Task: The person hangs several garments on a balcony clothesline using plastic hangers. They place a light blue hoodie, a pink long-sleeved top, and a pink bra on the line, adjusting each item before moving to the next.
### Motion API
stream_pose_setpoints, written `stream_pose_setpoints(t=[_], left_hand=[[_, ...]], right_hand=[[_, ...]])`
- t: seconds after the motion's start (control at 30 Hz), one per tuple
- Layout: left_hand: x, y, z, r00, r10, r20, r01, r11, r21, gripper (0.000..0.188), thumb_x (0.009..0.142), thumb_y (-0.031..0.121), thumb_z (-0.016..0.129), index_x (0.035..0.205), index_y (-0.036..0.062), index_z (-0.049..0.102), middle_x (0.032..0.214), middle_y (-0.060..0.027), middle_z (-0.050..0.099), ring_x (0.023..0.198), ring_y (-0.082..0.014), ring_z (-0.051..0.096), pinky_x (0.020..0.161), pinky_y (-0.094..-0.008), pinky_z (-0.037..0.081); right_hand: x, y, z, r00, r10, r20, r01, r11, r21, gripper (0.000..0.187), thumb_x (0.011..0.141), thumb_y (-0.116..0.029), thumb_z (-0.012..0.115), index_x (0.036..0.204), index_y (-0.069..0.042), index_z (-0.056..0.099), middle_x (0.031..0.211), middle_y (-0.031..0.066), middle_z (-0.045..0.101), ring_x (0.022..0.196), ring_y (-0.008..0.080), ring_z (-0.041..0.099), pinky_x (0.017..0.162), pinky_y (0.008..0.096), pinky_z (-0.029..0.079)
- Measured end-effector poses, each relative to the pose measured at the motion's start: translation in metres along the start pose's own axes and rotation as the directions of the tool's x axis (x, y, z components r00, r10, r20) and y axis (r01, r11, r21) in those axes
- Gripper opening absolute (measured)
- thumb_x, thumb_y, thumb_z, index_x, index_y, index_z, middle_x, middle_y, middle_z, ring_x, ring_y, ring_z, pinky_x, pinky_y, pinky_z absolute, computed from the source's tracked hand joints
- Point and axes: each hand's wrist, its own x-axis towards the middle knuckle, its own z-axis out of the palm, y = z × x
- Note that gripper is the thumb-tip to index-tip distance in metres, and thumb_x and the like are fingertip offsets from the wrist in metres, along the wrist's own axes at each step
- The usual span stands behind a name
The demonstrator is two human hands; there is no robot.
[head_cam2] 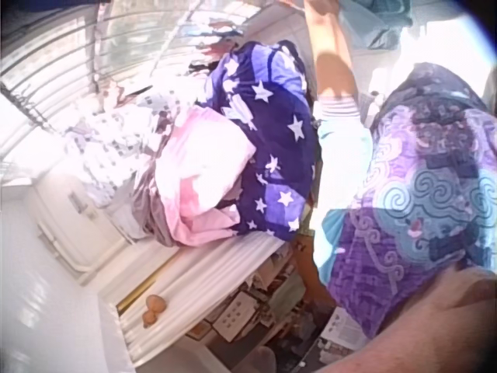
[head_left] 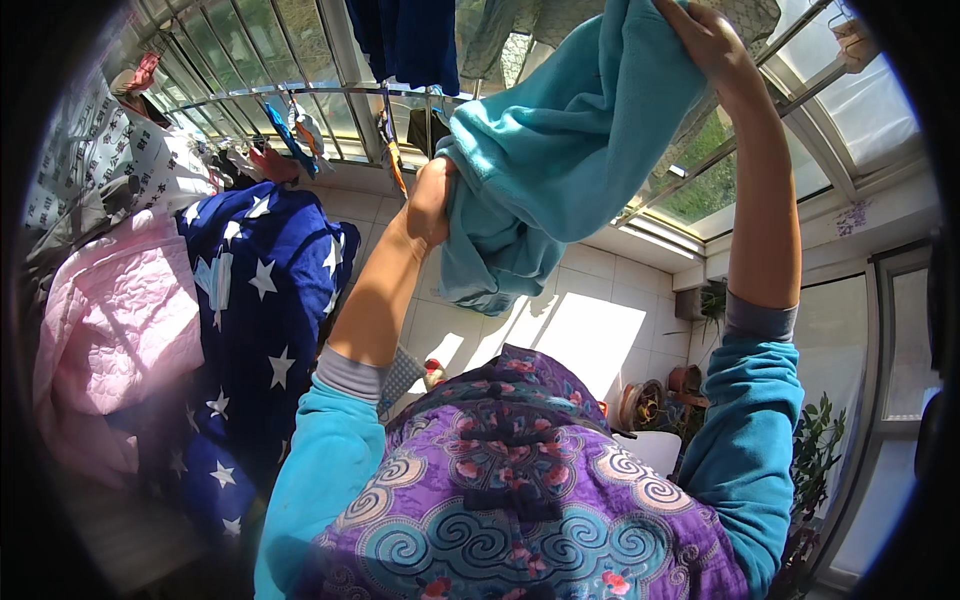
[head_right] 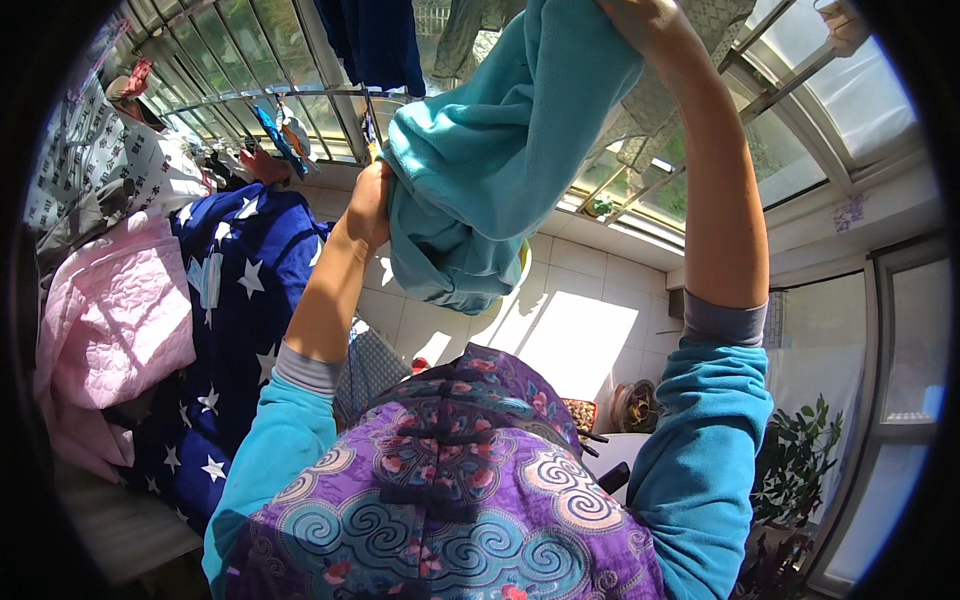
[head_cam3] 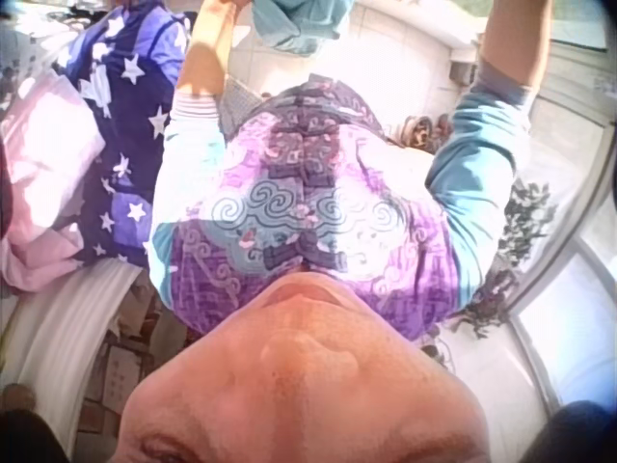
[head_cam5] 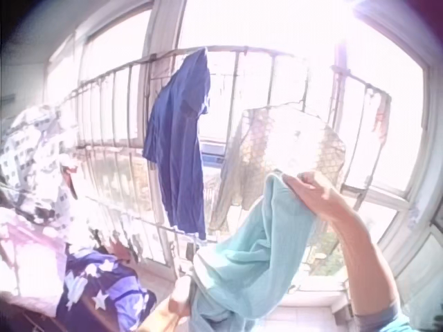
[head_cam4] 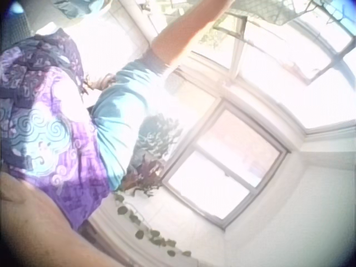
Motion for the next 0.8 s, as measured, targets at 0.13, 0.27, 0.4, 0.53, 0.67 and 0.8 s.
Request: stream_pose_setpoints(t=[0.13,0.27,0.4,0.53,0.67,0.8], left_hand=[[-0.005,0.027,0.032,1.000,-0.002,0.011,0.005,0.967,-0.253,0.045,0.092,0.022,0.019,0.112,-0.0083,0.045,0.108,-0.0233,0.054,0.096,-0.0298,0.057,0.084,-0.0403,0.049],[-0.002,0.016,0.041,0.996,0.086,0.016,-0.080,0.967,-0.243,0.034,0.093,0.018,0.027,0.105,-0.0042,0.050,0.097,-0.0158,0.058,0.088,-0.0233,0.060,0.079,-0.0355,0.052],[-0.008,-0.001,0.052,0.987,0.096,-0.132,-0.107,0.991,-0.078,0.033,0.091,0.019,0.031,0.107,-0.0026,0.050,0.101,-0.0142,0.057,0.092,-0.0217,0.059,0.083,-0.0352,0.049],[-0.041,-0.038,0.087,0.971,0.195,0.136,-0.231,0.915,0.332,0.028,0.089,0.022,0.037,0.096,0.0015,0.056,0.088,-0.0051,0.056,0.081,-0.0124,0.053,0.073,-0.0249,0.043],[-0.085,-0.071,0.130,0.873,0.267,0.409,-0.428,0.822,0.375,0.019,0.087,0.015,0.039,0.091,-0.0003,0.050,0.092,-0.0169,0.049,0.088,-0.0310,0.044,0.084,-0.0354,0.035],[-0.118,-0.061,0.163,0.721,0.144,0.677,-0.493,0.794,0.356,0.024,0.085,0.016,0.042,0.099,0.0000,0.051,0.106,-0.0236,0.048,0.102,-0.0378,0.044,0.090,-0.0415,0.034]], right_hand=[[-0.070,0.038,0.057,0.950,-0.233,-0.208,0.198,0.964,-0.175,0.026,0.084,-0.025,0.058,0.089,0.000,0.063,0.079,0.0109,0.063,0.072,0.0139,0.062,0.063,0.0240,0.048],[-0.150,0.035,0.131,0.978,-0.068,0.196,-0.016,0.917,0.398,0.015,0.080,-0.011,0.057,0.084,0.003,0.060,0.073,0.0132,0.061,0.066,0.0186,0.061,0.058,0.0269,0.046],[-0.183,0.051,0.155,0.972,-0.008,0.236,-0.025,0.990,0.136,0.010,0.077,-0.004,0.050,0.083,0.003,0.055,0.077,0.0223,0.056,0.072,0.0348,0.056,0.064,0.0387,0.045],[-0.180,0.075,0.196,0.922,0.186,0.339,-0.240,0.963,0.124,0.023,0.080,-0.010,0.050,0.100,-0.001,0.053,0.094,0.0202,0.056,0.092,0.0333,0.053,0.080,0.0381,0.042],[-0.169,0.085,0.206,0.930,0.176,0.324,-0.244,0.953,0.182,0.026,0.081,-0.012,0.050,0.104,-0.002,0.051,0.099,0.0183,0.054,0.095,0.0314,0.052,0.082,0.0370,0.042],[-0.164,0.057,0.178,0.919,0.083,0.386,-0.174,0.963,0.208,0.029,0.082,-0.015,0.051,0.108,-0.003,0.049,0.104,0.0163,0.052,0.098,0.0294,0.051,0.084,0.0360,0.041]])
